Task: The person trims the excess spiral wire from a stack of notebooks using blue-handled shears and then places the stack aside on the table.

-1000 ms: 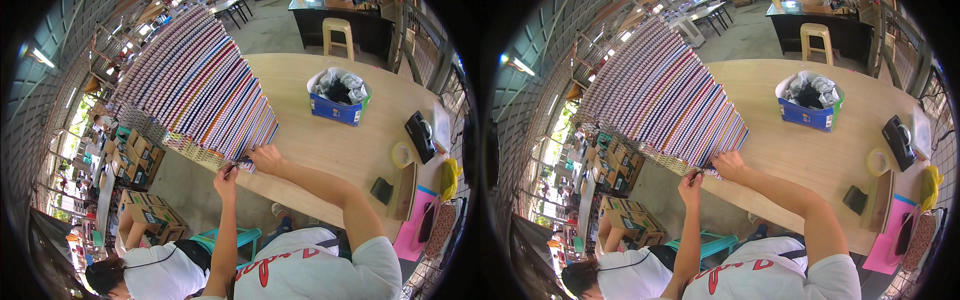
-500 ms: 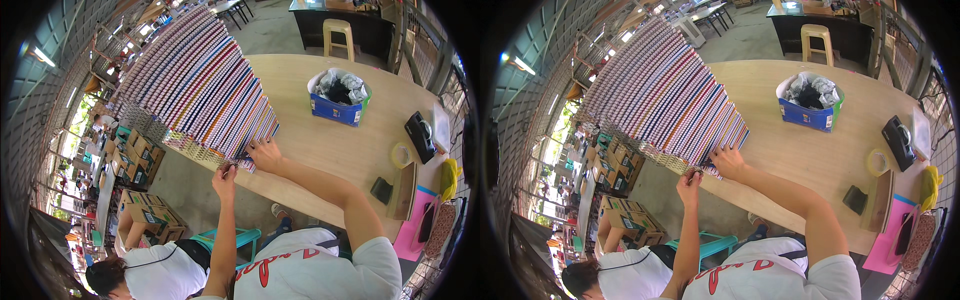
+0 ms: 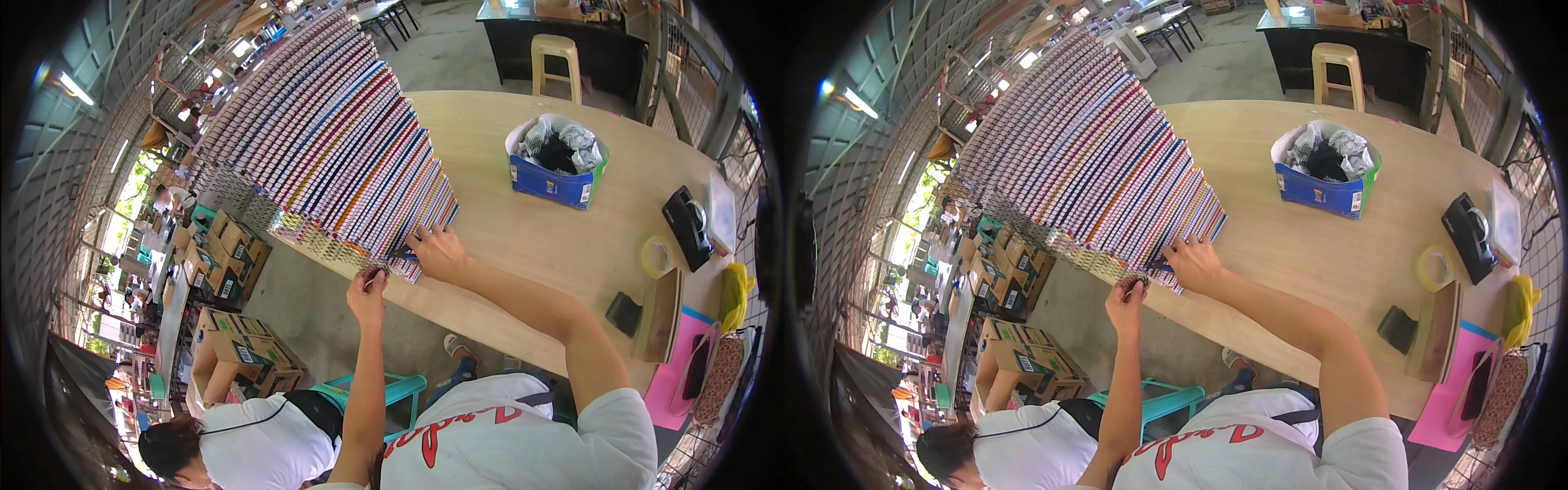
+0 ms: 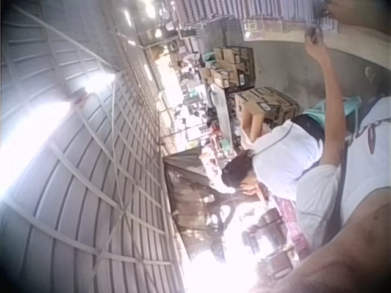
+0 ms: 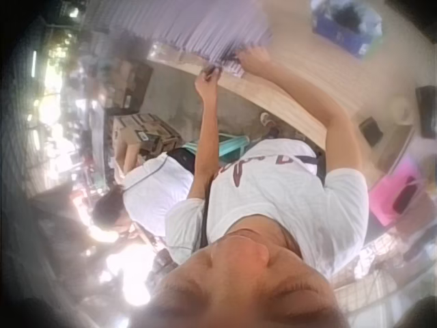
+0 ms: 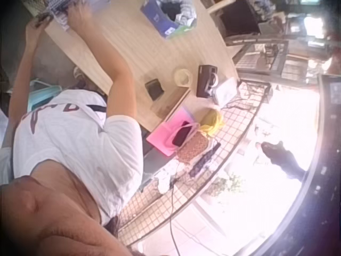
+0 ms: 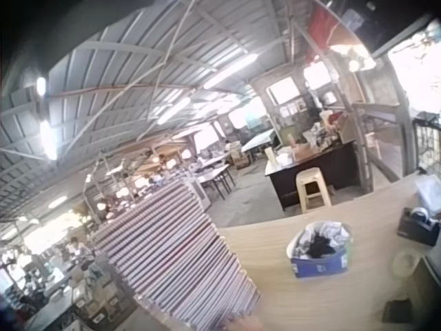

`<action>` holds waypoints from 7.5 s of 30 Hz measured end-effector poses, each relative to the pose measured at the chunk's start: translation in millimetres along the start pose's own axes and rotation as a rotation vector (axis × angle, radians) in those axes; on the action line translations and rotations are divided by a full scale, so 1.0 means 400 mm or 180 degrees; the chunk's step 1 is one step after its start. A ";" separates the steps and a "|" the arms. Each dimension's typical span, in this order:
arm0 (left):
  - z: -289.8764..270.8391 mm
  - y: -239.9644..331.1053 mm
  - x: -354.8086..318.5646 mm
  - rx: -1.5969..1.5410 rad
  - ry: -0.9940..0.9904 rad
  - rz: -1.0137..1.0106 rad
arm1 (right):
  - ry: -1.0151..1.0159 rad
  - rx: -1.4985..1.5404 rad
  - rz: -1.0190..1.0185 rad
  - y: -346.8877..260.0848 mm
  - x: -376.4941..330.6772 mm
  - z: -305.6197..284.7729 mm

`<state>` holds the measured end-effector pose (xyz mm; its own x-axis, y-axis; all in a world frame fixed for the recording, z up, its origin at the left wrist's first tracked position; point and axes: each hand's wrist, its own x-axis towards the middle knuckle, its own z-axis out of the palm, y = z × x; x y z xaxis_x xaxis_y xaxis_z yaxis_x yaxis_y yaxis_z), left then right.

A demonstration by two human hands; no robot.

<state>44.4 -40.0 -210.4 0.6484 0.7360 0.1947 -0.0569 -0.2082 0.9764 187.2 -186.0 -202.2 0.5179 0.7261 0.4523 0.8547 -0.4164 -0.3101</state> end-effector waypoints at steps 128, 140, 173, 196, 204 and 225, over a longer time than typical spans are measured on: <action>-0.027 0.114 0.021 0.0732 0.0027 0.0608 | -0.0645 0.0080 -0.0618 -0.035 0.094 -0.076; -0.021 0.118 0.022 0.0380 0.0108 0.0445 | -0.0099 -0.0327 -0.0348 -0.049 0.077 -0.112; -0.013 0.126 0.032 0.0545 0.0123 0.0577 | -0.0613 -0.0043 -0.0527 -0.023 0.117 -0.091; -0.012 0.136 0.024 0.0501 0.0174 0.0455 | -0.0128 -0.0325 -0.0274 -0.044 0.099 -0.114; -0.009 0.140 0.025 0.0454 0.0130 0.0472 | -0.0720 -0.0028 -0.0307 -0.036 0.125 -0.133; -0.021 0.185 0.035 0.0511 0.0201 0.0572 | -0.0519 -0.0032 -0.0334 -0.043 0.125 -0.133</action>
<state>42.8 -39.8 -134.6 0.5898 0.7156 0.3742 -0.0423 -0.4354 0.8993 200.3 -171.5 -129.6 0.4138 0.8445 0.3399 0.9044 -0.3387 -0.2595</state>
